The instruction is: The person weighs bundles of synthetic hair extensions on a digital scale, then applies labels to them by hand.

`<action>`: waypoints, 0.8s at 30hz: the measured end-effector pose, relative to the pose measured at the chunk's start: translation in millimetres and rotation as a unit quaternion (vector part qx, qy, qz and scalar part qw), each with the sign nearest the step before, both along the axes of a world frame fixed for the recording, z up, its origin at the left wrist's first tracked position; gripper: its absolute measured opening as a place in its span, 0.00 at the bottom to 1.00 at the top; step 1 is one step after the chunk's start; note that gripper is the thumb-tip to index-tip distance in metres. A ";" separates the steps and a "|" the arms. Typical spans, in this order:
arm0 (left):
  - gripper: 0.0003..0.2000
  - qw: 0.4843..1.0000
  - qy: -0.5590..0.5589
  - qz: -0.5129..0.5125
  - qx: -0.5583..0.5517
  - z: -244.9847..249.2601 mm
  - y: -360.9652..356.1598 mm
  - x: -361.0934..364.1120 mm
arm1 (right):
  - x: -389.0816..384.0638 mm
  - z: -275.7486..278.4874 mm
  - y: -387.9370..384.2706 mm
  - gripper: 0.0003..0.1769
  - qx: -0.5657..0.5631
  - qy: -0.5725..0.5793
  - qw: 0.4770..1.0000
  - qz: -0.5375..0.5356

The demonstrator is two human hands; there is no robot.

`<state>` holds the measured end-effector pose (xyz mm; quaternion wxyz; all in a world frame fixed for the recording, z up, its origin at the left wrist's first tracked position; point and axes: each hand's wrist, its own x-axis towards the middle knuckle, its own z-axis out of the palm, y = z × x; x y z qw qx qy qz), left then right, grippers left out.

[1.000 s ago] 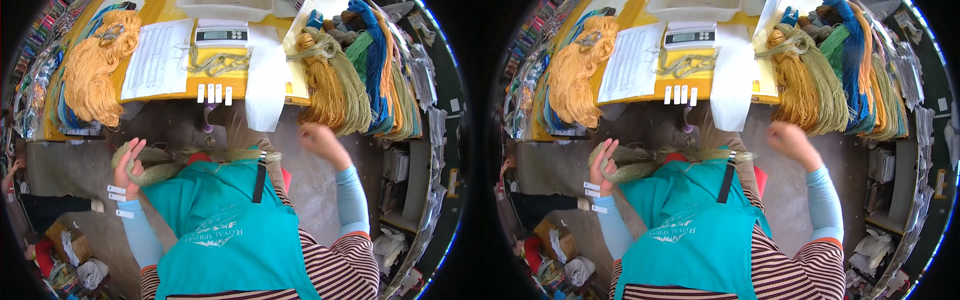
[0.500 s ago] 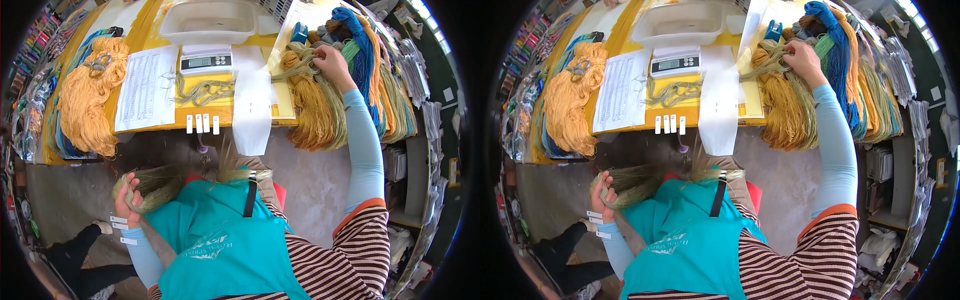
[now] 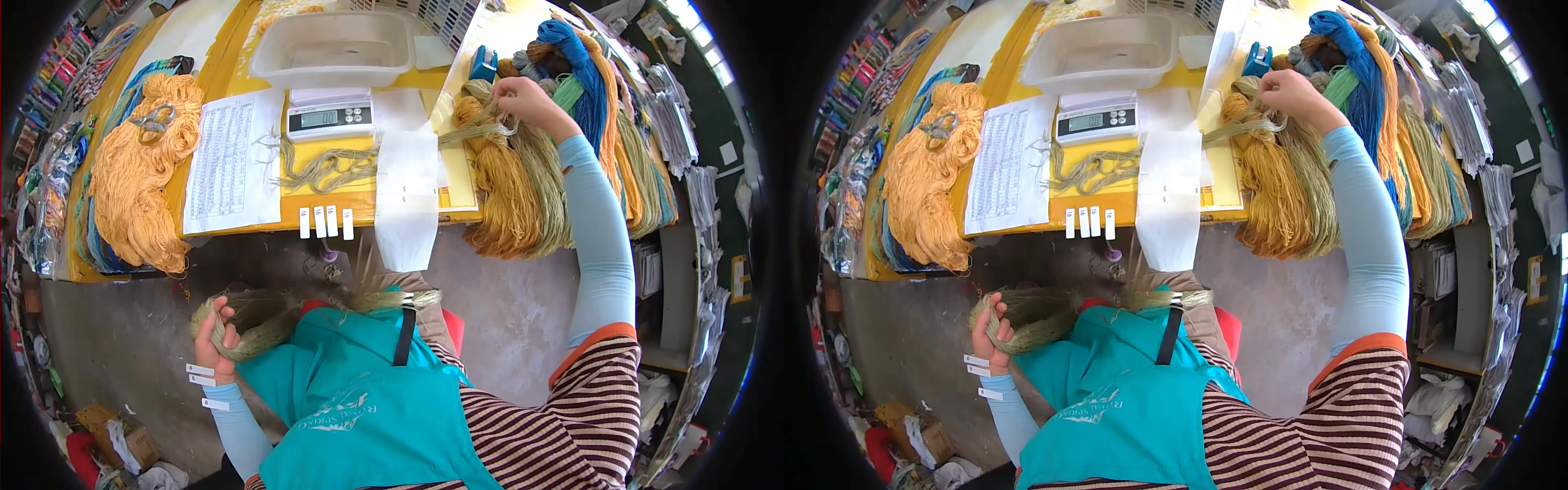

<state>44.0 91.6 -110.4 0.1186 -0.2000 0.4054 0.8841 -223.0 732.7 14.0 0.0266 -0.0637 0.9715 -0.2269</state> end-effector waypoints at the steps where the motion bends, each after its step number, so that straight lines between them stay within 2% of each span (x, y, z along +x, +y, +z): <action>1: 0.17 1.000 -0.004 0.002 -0.008 -0.3 -0.5 -0.3 | -0.4 5.2 -4.8 0.08 -0.037 -0.007 0.999 -0.011; 3: 0.17 1.000 -0.007 0.005 -0.006 -1.9 -1.0 -1.0 | 3.9 17.8 -10.9 0.06 -0.148 -0.057 0.987 -0.028; 5: 0.17 1.000 -0.010 0.007 -0.005 -2.7 0.5 -2.9 | 5.9 25.5 -18.9 0.05 -0.176 -0.065 0.982 -0.035; 8: 0.17 1.000 -0.005 0.004 0.012 -2.3 3.9 -3.9 | 13.7 35.9 -27.2 0.06 -0.346 -0.106 0.926 -0.109; 11: 0.17 1.000 0.000 0.006 0.014 -1.9 4.9 -5.1 | 11.0 53.5 -23.2 0.05 -0.408 -0.157 0.896 -0.081; 12: 0.17 1.000 0.002 0.005 0.018 -1.0 4.4 -5.5 | 11.0 60.7 -23.6 0.06 -0.365 -0.118 0.917 -0.113; 14: 0.16 1.000 0.007 0.005 0.023 0.3 2.2 -5.9 | 5.1 84.9 -18.7 0.09 -0.177 0.024 0.980 -0.086; 15: 0.16 1.000 0.008 0.003 0.022 0.7 0.3 -5.8 | -8.0 95.4 -4.3 0.10 -0.141 0.096 0.983 -0.067; 16: 0.16 1.000 0.010 0.001 0.021 0.6 -1.7 -5.9 | -0.8 122.7 -12.3 0.11 -0.126 0.164 0.978 -0.014; 19: 0.17 0.999 0.005 0.005 0.035 -3.5 -10.0 -5.6 | -26.8 194.2 20.2 0.07 -0.135 0.289 0.947 0.045; 20: 0.17 0.999 0.008 0.005 0.036 -5.3 -12.5 -5.8 | -53.9 222.7 57.3 0.08 -0.158 0.337 0.928 -0.016; 22: 0.17 0.999 0.005 -0.004 0.052 -8.1 -15.7 -7.5 | -8.8 276.6 -4.6 0.09 0.065 0.407 0.911 -0.017; 23: 0.17 0.999 0.007 -0.005 0.053 -7.6 -15.3 -8.9 | -18.2 304.5 9.2 0.11 0.054 0.420 0.906 0.004; 24: 0.17 0.998 0.005 -0.006 0.061 -7.1 -14.6 -9.8 | -23.9 332.6 18.7 0.12 0.105 0.494 0.860 0.075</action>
